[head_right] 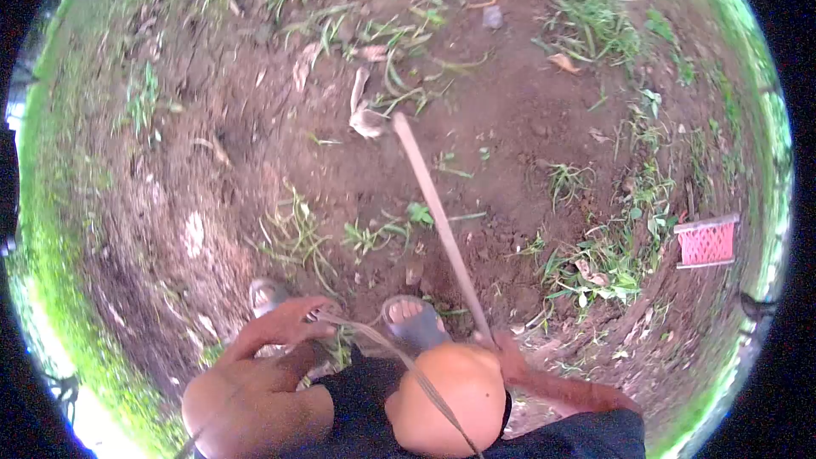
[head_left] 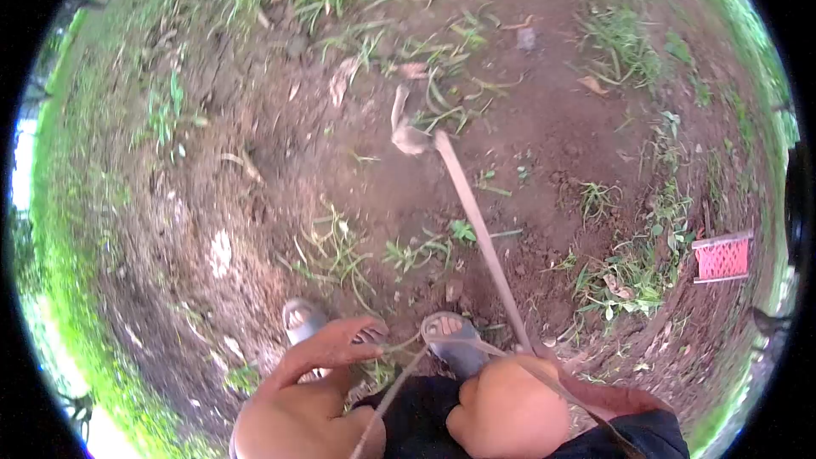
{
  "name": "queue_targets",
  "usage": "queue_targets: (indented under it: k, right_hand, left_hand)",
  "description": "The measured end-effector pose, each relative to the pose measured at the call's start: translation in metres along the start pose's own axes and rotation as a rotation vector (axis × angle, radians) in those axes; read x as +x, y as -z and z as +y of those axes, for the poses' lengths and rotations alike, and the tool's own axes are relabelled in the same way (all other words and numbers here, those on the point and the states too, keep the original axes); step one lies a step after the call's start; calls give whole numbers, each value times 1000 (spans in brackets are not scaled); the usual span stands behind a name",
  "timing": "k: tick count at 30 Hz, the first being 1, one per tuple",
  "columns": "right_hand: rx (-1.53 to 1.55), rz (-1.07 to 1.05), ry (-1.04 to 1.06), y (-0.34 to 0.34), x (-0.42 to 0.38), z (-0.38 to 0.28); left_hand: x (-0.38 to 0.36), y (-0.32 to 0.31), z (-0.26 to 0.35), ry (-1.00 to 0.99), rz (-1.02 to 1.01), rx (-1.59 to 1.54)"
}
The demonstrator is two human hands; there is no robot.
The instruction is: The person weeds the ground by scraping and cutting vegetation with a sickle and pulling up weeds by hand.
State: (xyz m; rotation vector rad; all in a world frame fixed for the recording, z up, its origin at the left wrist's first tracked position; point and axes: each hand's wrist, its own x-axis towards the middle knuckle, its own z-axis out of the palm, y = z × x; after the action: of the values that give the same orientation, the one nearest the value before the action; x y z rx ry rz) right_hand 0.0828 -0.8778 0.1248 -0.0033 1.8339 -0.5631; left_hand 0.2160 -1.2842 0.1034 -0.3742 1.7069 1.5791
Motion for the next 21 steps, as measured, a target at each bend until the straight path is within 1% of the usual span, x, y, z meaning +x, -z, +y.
queue_targets:
  k: [2, 4, 5, 6, 7, 8, 9, 11, 12, 13, 14, 15, 16, 17, 18, 19, 20, 21]
  right_hand:
    - [212, 47, 85, -5, 67, -29]
    - [164, 112, 141, 4, 93, -101]
    - [264, 81, 154, 5, 110, -123]
    - [360, 54, 165, 9, 124, -142]
    - [415, 34, 198, 14, 124, -167]
    - [475, 20, 228, 20, 119, -180]
    - [512, 74, 222, 20, 121, -172]
    - [288, 213, 223, 15, 138, -155]
    - [267, 167, 133, 20, 120, -151]
    - [236, 226, 155, 14, 116, -133]
    - [205, 286, 175, 5, 114, -113]
    - [220, 269, 134, -1, 111, -96]
    - [239, 249, 88, -6, 110, -88]
    - [250, 269, 88, -6, 118, -90]
    - [188, 373, 94, -7, 135, -87]
    - [125, 472, 98, -7, 134, -99]
    - [214, 373, 102, 2, 139, -115]
    - [178, 408, 124, 12, 140, -143]
  left_hand:
    - [6, 8, -4, -3, 6, 34]
    - [9, 14, -8, -12, 9, 73]
    - [5, 16, -13, -35, -7, 117]
    - [5, 21, -13, 6, 18, 116]
    - [5, 23, -14, 47, 29, 112]
    - [0, 24, -16, 129, 48, 85]
    - [-6, 26, -23, 214, 70, 60]
    - [-17, 26, -62, 172, 88, -135]
    - [-21, 29, -74, 139, 135, -25]
    - [-24, 32, -89, 102, 190, 79]
    - [-22, 30, -120, 203, 240, 38]
    - [-17, 30, -149, 305, 286, -5]
    - [-12, 31, -166, 285, 279, 7]
    - [-9, 34, -180, 203, 294, -66]
    - [-9, 37, -187, 126, 306, -137]
    - [-11, 44, -166, 123, 294, -123]
    - [-12, 52, -143, 184, 222, -124]
    - [-16, 61, -109, 242, 150, -118]
